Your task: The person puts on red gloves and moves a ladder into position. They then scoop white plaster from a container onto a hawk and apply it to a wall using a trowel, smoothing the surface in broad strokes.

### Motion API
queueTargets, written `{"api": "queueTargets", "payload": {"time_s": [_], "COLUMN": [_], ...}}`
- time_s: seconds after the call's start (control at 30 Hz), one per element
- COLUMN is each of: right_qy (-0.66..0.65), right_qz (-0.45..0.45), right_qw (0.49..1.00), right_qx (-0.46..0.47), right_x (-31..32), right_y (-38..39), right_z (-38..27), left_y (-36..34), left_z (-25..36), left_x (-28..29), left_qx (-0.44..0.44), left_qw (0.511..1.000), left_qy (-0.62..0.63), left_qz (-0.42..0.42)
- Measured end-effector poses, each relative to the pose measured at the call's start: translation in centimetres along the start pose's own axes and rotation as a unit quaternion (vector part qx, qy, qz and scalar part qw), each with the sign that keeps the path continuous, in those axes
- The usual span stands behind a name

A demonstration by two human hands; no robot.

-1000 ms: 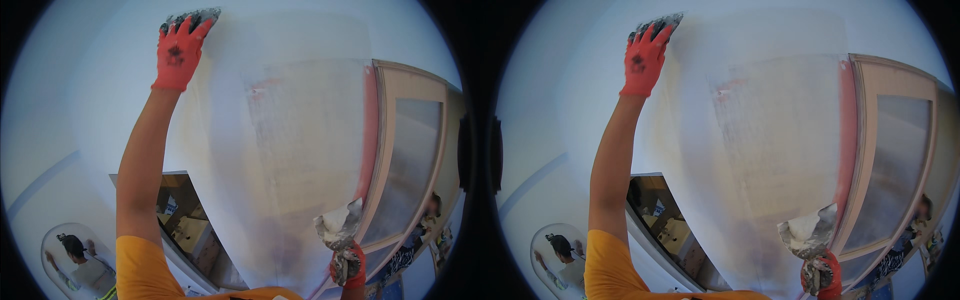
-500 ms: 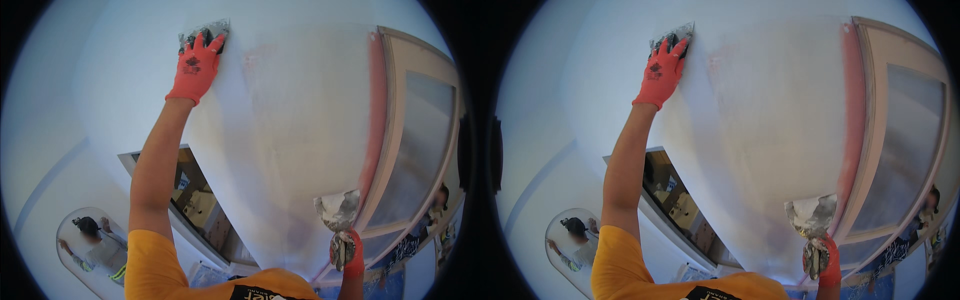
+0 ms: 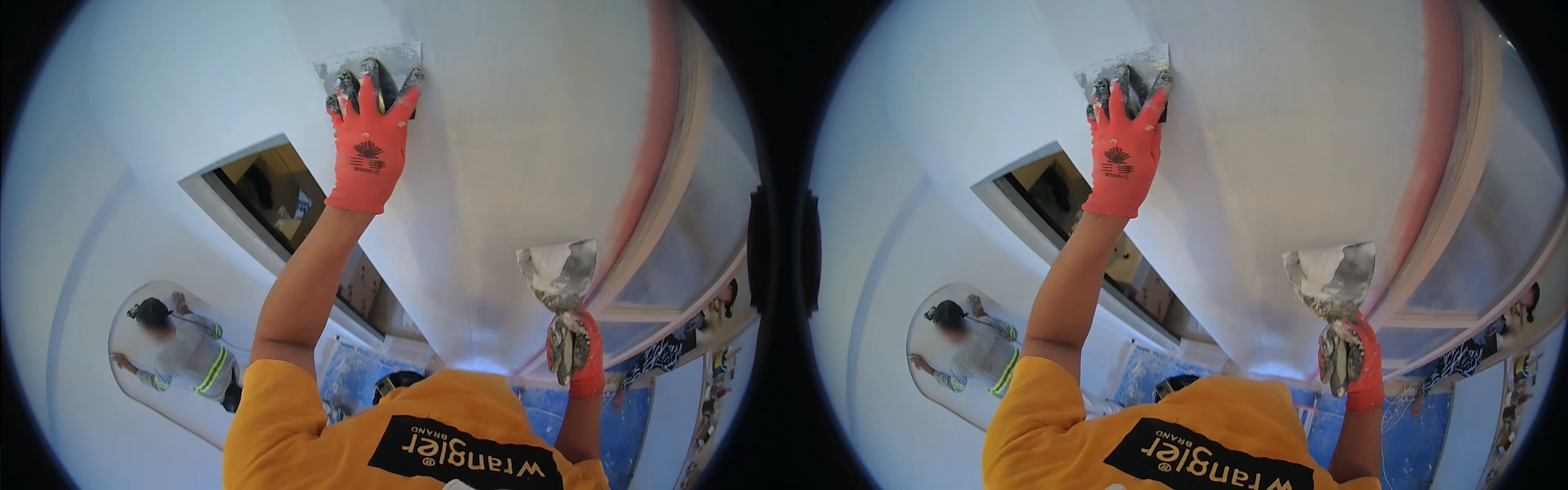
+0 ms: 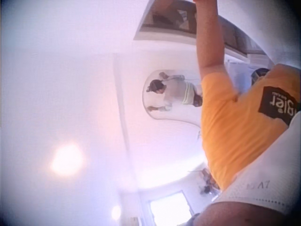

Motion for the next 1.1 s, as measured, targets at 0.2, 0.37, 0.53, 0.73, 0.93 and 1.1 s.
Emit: {"api": "queueTargets", "payload": {"time_s": [0.2,0.37,0.53,0.73,0.93,1.1], "right_qy": [0.007,0.024,0.056,0.052,0.072,0.301], "right_qz": [0.016,0.047,0.055,0.079,-0.019,0.041], "right_qw": [1.000,0.998,0.996,0.995,0.994,0.950], "right_qx": [-0.014,-0.021,-0.036,-0.044,-0.078,-0.075], "right_x": [2.6,3.2,4.1,4.4,4.2,12.0], "right_y": [-0.6,-0.2,-0.3,-0.4,-1.3,0.1], "right_z": [0.5,0.3,0.5,0.6,0.7,0.9], "left_y": [5.2,10.3,15.8,21.3,27.4,37.1], "left_z": [3.2,5.0,6.7,8.5,11.4,11.6], "left_x": [-6.3,-11.0,-16.2,-21.4,-24.8,-22.6], "left_qx": [0.005,0.017,0.030,0.031,0.030,0.030], "left_qw": [0.998,0.992,0.986,0.985,0.956,0.913], "left_qy": [0.003,0.020,0.056,0.081,0.132,0.216], "left_qz": [-0.056,-0.121,-0.157,-0.148,-0.259,-0.344]}}
Point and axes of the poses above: each hand's wrist, its own y-axis away from the middle knuckle, its own x-axis out of the back of the hand, z = x × y, the point moved 9 cm from there along -y, towards the middle knuckle, and after that the axes turned 14 degrees about -z, right-handed, at the moved point
